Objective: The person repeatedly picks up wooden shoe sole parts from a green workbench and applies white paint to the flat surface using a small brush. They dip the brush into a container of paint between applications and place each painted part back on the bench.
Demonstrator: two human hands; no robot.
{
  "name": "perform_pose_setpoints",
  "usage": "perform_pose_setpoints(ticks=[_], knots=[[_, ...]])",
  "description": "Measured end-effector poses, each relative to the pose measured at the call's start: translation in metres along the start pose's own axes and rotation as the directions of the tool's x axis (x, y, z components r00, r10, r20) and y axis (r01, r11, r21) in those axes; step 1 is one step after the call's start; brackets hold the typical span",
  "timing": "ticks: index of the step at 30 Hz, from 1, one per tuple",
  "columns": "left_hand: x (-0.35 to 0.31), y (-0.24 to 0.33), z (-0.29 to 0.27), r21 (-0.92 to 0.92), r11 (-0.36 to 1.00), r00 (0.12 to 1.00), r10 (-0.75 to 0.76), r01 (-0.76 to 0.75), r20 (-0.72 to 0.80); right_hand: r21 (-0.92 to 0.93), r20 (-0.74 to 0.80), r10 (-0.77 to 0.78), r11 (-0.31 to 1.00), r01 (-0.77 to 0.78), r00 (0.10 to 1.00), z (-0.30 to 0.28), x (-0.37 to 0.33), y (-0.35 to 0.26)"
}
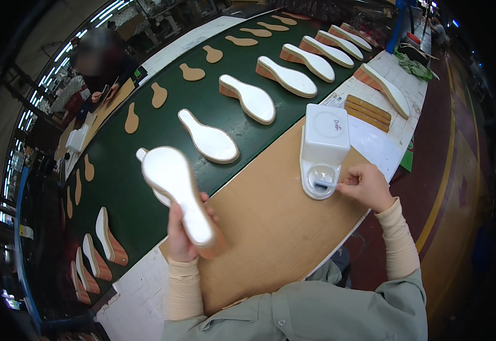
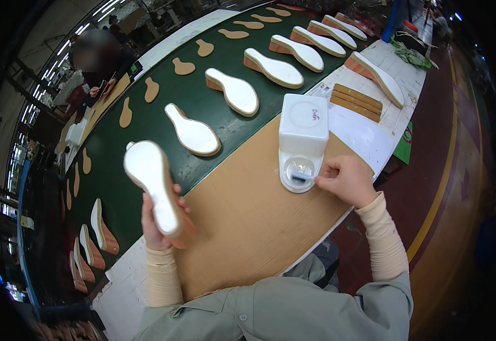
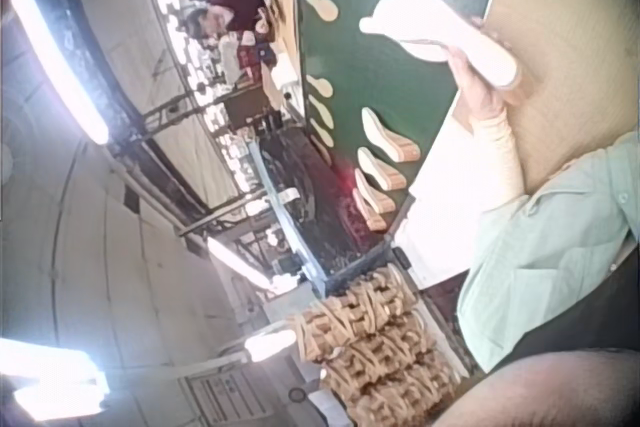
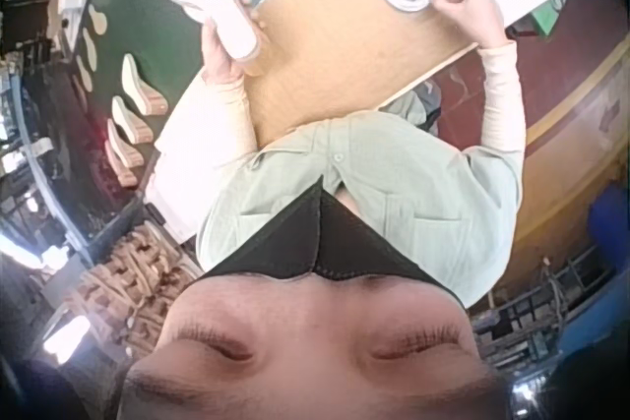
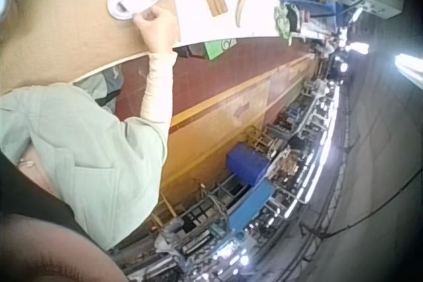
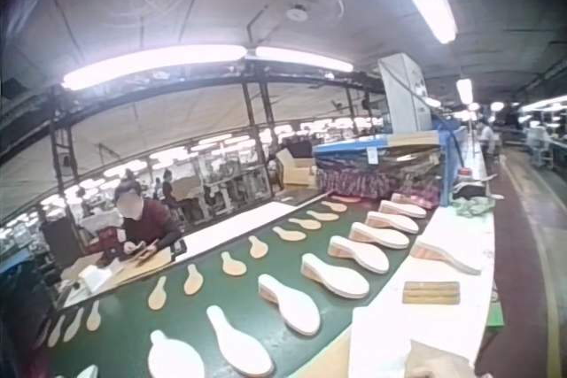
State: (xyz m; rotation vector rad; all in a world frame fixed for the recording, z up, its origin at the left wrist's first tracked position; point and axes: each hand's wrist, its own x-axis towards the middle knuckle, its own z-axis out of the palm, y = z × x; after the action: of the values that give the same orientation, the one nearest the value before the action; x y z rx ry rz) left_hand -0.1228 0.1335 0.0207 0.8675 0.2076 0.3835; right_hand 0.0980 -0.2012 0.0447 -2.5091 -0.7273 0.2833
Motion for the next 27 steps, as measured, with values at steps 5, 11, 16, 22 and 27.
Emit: perform_pose_setpoints(ticks=[5,11,16,22,27], knots=[[-0.003,-0.043,0.04,-0.037,0.975,0.975,-0.222,0.221,-0.025,0.766,0.408,-0.253,0.617,-0.179,0.877,-0.011,-0.004,-0.021],[-0.017,-0.046,0.068,0.104,0.969,0.969,-0.233,0.224,0.08,0.643,-0.069,-0.363,0.696,0.32,0.929,-0.02,-0.016,-0.116],[-0.024,-0.039,0.071,0.188,0.964,0.974,-0.208,0.189,0.091,0.214,-0.384,-0.535,0.742,0.636,0.753,-0.011,-0.014,-0.135],[-0.023,-0.032,0.077,0.1,0.989,0.993,-0.111,0.106,0.042,-0.091,-0.536,-0.623,0.714,0.694,0.57,0.007,-0.027,-0.137],[-0.015,-0.016,0.08,0.018,1.0,1.0,-0.008,0.008,-0.006,0.033,-0.495,-0.632,0.671,0.74,0.596,0.006,-0.053,-0.138]])
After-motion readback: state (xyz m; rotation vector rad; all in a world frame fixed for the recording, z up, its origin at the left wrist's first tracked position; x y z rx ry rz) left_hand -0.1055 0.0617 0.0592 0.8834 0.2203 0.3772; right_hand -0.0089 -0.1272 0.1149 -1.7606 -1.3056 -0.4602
